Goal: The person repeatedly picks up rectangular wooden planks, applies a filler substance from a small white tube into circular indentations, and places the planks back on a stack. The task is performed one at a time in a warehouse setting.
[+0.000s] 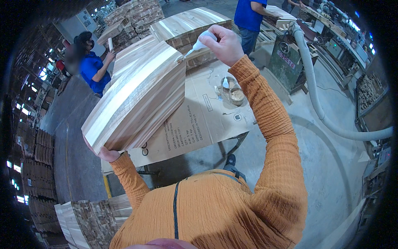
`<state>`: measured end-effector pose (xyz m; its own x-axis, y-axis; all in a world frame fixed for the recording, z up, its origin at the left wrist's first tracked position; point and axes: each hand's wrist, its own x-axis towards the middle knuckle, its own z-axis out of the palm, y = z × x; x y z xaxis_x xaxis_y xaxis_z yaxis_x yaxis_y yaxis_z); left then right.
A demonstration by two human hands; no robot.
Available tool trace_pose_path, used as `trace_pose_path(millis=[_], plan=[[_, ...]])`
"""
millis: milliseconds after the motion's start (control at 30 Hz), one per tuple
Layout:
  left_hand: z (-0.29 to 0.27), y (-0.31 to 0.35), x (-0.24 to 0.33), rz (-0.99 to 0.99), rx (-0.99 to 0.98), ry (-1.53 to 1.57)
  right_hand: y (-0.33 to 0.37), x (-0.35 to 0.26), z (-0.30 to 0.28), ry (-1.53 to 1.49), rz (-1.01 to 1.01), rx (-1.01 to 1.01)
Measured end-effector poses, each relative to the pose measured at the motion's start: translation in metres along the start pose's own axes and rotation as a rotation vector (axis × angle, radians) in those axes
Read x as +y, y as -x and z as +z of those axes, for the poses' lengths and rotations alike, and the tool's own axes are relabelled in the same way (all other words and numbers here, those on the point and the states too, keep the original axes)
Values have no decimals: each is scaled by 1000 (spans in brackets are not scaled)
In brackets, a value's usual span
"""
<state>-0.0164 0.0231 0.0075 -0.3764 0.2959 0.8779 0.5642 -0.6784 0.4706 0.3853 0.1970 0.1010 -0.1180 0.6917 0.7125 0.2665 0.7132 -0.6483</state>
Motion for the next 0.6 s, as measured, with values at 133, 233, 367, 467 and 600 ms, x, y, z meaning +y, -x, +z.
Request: trace_pose_path(millis=[133,233,367,467,600], plan=[[1,-2,1,1,-10,14,0,1,0,33,-14,5],[-2,-2,-1,3,-11,22,0,2,0,2,-10,10],[-1,-2,-1,0,-16,27,-1,4,2,-1,-16,7],[-2,-2,-2,-9,-21,23,-1,6,3,-33,-10,5],[-5,1,-2,-33,-12,11,2,0,5,-78,34,0]])
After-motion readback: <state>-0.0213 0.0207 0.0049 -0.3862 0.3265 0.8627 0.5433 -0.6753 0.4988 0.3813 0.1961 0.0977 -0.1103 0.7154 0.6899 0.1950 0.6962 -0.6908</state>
